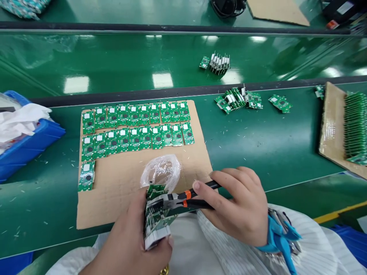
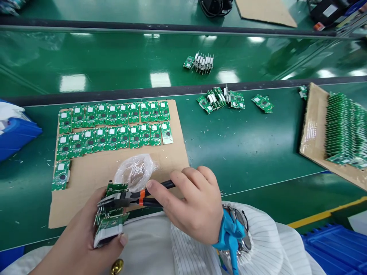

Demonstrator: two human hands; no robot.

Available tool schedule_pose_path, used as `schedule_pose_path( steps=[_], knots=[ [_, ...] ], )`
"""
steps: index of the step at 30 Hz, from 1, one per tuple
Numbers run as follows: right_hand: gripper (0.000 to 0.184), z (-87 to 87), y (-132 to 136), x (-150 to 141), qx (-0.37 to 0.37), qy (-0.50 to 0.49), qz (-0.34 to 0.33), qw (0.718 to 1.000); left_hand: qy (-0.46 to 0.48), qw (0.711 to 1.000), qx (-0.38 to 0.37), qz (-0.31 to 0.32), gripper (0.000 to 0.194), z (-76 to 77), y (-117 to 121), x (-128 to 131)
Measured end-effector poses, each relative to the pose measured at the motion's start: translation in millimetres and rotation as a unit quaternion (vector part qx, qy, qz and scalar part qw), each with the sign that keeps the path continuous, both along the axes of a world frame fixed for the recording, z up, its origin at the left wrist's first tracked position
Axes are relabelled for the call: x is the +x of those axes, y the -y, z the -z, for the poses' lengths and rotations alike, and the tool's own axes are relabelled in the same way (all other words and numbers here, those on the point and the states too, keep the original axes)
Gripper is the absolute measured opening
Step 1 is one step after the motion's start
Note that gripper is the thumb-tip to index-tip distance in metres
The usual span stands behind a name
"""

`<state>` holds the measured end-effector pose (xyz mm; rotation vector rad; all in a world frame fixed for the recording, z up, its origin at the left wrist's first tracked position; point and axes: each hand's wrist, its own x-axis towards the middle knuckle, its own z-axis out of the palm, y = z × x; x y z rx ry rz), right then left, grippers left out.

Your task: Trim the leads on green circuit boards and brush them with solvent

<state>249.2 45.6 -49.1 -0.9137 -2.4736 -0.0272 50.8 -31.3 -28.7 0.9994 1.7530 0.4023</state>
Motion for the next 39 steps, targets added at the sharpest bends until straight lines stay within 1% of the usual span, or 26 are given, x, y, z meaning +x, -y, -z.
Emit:
schedule_pose_path(
  steps=[4, 8, 11, 14, 18, 20, 23, 28, 32, 35, 39],
  knots=[
    [0.029, -0.9, -1.3, -3.3, -0.007, -0.010, -0.009, 1.000, -0.008, 1.000, -0.007, -0.010, 0.055, 2.7, 1.5, 0.2],
    [0.033, 2.0, 1.0, -2.2, -0.035, -0.005, -0.024, 0.999, -0.008, 1.000, -0.013, -0.021, 0.055, 4.6, 2.7, 0.7],
    [0.034, 4.4, 4.1, 0.5, -0.053, 0.005, -0.031, 0.998, -0.005, 1.000, -0.015, -0.014, 0.053, 4.8, 2.2, 1.1],
    [0.034, 5.4, 6.7, 1.6, -0.064, 0.013, -0.028, 0.997, -0.004, 1.000, -0.007, -0.005, 0.054, 4.3, 0.3, 1.6],
    [0.029, 5.3, 7.6, 0.2, -0.076, 0.017, -0.005, 0.997, -0.003, 1.000, -0.011, -0.006, 0.055, 3.7, -2.1, 2.5],
    [0.028, 4.7, 6.6, 0.2, -0.071, 0.020, 0.003, 0.997, -0.003, 1.000, -0.012, -0.004, 0.052, 3.5, -2.5, 2.6],
    [0.030, 3.1, 3.5, 2.9, -0.044, 0.025, 0.008, 0.999, 0.000, 1.000, 0.005, 0.000, 0.048, 3.1, -2.1, 2.2],
    [0.030, -0.7, -3.0, 13.7, 0.002, 0.028, 0.012, 1.000, -0.002, 1.000, 0.014, -0.003, 0.052, 0.8, -1.4, 1.1],
    [0.032, -3.4, -5.3, 20.4, 0.004, 0.039, -0.016, 0.999, 0.006, 1.000, 0.011, 0.005, 0.054, -1.1, -1.0, 1.4],
    [0.033, -5.8, -7.3, 20.2, 0.006, 0.033, -0.032, 0.999, 0.003, 1.000, 0.012, 0.015, 0.053, -1.2, -0.2, 2.0],
    [0.022, -12.7, -14.2, 15.7, 0.020, 0.023, -0.051, 0.998, 0.000, 0.999, 0.023, 0.023, 0.053, -0.5, 1.2, 1.8]
  ],
)
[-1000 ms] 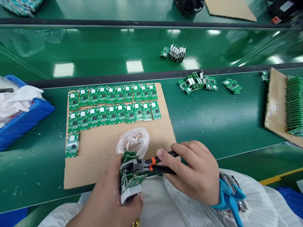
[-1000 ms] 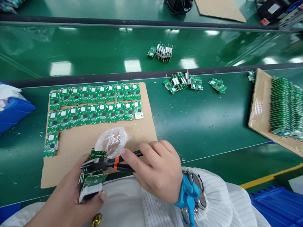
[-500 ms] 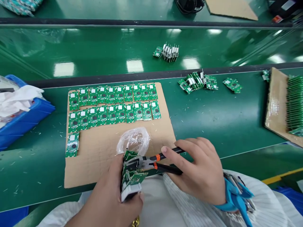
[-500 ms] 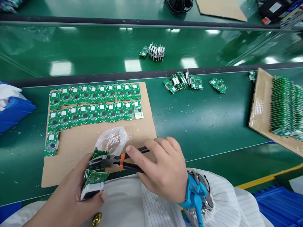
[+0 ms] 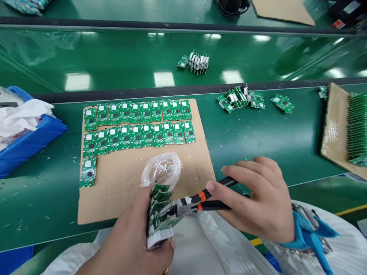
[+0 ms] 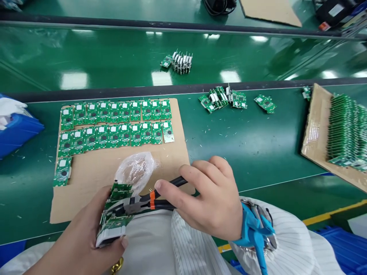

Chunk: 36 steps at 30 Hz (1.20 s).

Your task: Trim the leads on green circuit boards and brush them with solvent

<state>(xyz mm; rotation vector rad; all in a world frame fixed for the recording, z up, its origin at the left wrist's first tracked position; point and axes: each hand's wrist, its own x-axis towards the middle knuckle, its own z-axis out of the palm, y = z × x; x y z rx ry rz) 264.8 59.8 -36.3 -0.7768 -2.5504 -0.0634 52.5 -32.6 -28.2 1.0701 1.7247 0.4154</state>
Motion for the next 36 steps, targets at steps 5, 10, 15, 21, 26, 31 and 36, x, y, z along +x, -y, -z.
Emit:
schedule_pose_path(
  steps=[5, 10, 15, 21, 26, 31, 36],
  knots=[
    [0.014, -9.3, -7.8, -5.4, 0.010, 0.003, -0.024, 1.000, 0.017, 1.000, -0.019, 0.008, 0.057, -1.3, -0.2, -0.8],
    [0.017, -7.6, -6.2, -6.8, 0.008, -0.001, -0.012, 1.000, 0.013, 0.999, -0.034, -0.001, 0.053, -2.3, -1.7, -0.5],
    [0.019, -5.2, -4.8, -7.7, 0.004, 0.005, -0.015, 1.000, 0.016, 0.999, -0.034, -0.010, 0.055, -1.2, -1.4, 0.3],
    [0.020, -5.6, -4.1, -8.9, 0.010, 0.018, -0.011, 1.000, 0.014, 0.999, -0.035, -0.009, 0.054, 0.4, -0.9, -0.2],
    [0.024, -3.6, -3.2, -7.2, 0.002, 0.033, -0.027, 0.999, 0.013, 0.999, -0.051, -0.009, 0.054, -0.8, -2.1, 0.7],
    [0.028, -2.7, -2.8, -6.9, -0.020, 0.030, -0.043, 0.998, -0.007, 0.999, -0.048, -0.008, 0.052, -2.7, -3.5, 1.3],
    [0.034, -0.9, -0.5, -7.7, -0.035, 0.039, -0.033, 0.998, -0.016, 0.999, -0.051, -0.004, 0.052, -2.3, -3.3, 1.5]
  ],
)
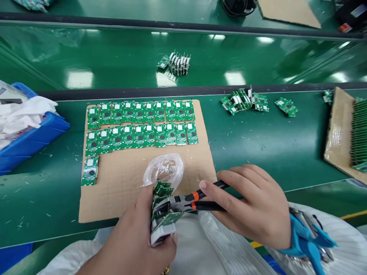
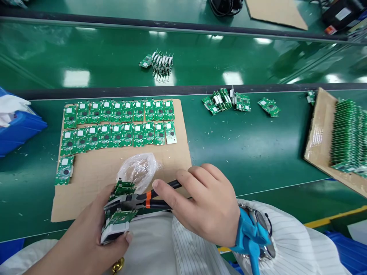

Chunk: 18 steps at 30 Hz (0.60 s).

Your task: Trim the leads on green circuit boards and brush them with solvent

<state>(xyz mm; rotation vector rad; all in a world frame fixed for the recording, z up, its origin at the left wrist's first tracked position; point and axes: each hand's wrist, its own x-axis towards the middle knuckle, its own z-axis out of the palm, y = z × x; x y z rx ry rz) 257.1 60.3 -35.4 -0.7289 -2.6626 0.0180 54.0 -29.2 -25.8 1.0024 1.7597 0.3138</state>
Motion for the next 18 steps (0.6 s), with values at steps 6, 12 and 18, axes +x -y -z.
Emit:
schedule_pose_path(
  steps=[6, 12, 18],
  knots=[
    [0.043, 4.7, 5.3, 2.4, -0.018, 0.017, 0.003, 1.000, -0.012, 1.000, 0.005, 0.004, 0.052, 0.2, 0.3, 2.0],
    [0.042, 5.3, 9.2, 5.4, -0.041, 0.002, -0.013, 0.999, 0.012, 1.000, -0.001, 0.008, 0.050, 3.8, 1.3, 2.2],
    [0.038, 6.1, 11.1, 5.3, -0.053, -0.008, -0.012, 0.998, 0.027, 0.999, -0.007, 0.022, 0.050, 7.5, 1.3, 0.5]
  ],
)
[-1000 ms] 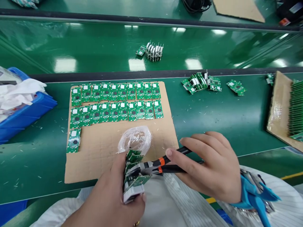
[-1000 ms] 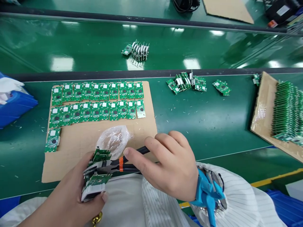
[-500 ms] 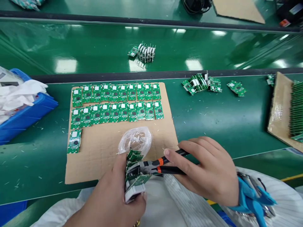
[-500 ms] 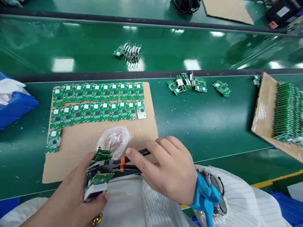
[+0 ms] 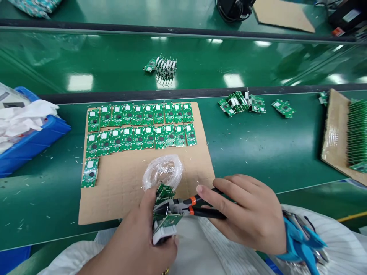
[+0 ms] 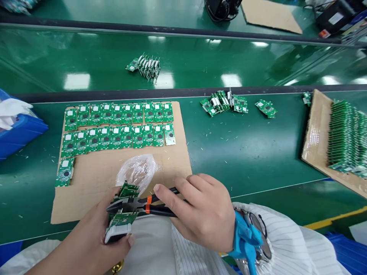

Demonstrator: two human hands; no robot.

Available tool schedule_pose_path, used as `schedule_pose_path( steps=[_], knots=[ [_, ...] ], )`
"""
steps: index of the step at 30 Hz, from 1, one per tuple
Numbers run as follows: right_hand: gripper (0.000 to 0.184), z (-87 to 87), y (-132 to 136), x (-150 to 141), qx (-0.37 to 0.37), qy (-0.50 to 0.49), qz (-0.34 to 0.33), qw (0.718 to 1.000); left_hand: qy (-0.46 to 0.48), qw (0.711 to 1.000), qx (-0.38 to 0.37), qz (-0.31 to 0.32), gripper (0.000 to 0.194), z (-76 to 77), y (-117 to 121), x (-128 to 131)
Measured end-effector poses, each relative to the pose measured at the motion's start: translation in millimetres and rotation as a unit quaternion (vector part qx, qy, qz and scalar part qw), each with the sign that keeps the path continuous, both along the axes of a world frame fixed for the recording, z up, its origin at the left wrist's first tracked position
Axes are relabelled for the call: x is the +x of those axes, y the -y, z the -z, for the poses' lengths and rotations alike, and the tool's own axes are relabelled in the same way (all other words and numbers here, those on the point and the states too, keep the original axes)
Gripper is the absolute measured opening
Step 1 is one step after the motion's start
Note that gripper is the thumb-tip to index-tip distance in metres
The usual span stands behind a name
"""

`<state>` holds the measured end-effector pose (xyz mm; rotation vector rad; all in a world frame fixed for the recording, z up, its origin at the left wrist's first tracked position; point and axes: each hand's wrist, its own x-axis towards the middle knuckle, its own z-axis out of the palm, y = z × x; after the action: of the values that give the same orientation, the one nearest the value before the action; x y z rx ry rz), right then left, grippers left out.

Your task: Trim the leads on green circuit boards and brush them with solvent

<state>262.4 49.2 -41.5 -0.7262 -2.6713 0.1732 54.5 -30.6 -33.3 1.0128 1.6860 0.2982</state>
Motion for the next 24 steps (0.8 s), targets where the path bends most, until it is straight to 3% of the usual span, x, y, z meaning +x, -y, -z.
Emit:
schedule_pose_path(
  steps=[7, 13, 19, 24],
  knots=[
    [0.036, -1.7, -1.1, 2.7, 0.031, 0.026, 0.005, 0.999, 0.001, 1.000, 0.010, -0.002, 0.055, -3.3, -0.8, 0.2],
    [0.036, -7.8, -3.7, 12.5, 0.094, 0.028, 0.074, 0.992, -0.033, 0.999, 0.002, -0.022, 0.061, -7.9, -0.6, -0.2],
    [0.050, 2.6, -11.2, 44.8, 0.057, 0.035, 0.229, 0.971, -0.048, 0.998, -0.007, -0.031, 0.053, -9.1, -1.1, -8.2],
    [0.055, 32.3, -28.6, 90.0, -0.043, 0.118, 0.401, 0.907, -0.073, 0.996, 0.038, -0.020, 0.041, -10.3, 1.9, -14.7]
  ],
)
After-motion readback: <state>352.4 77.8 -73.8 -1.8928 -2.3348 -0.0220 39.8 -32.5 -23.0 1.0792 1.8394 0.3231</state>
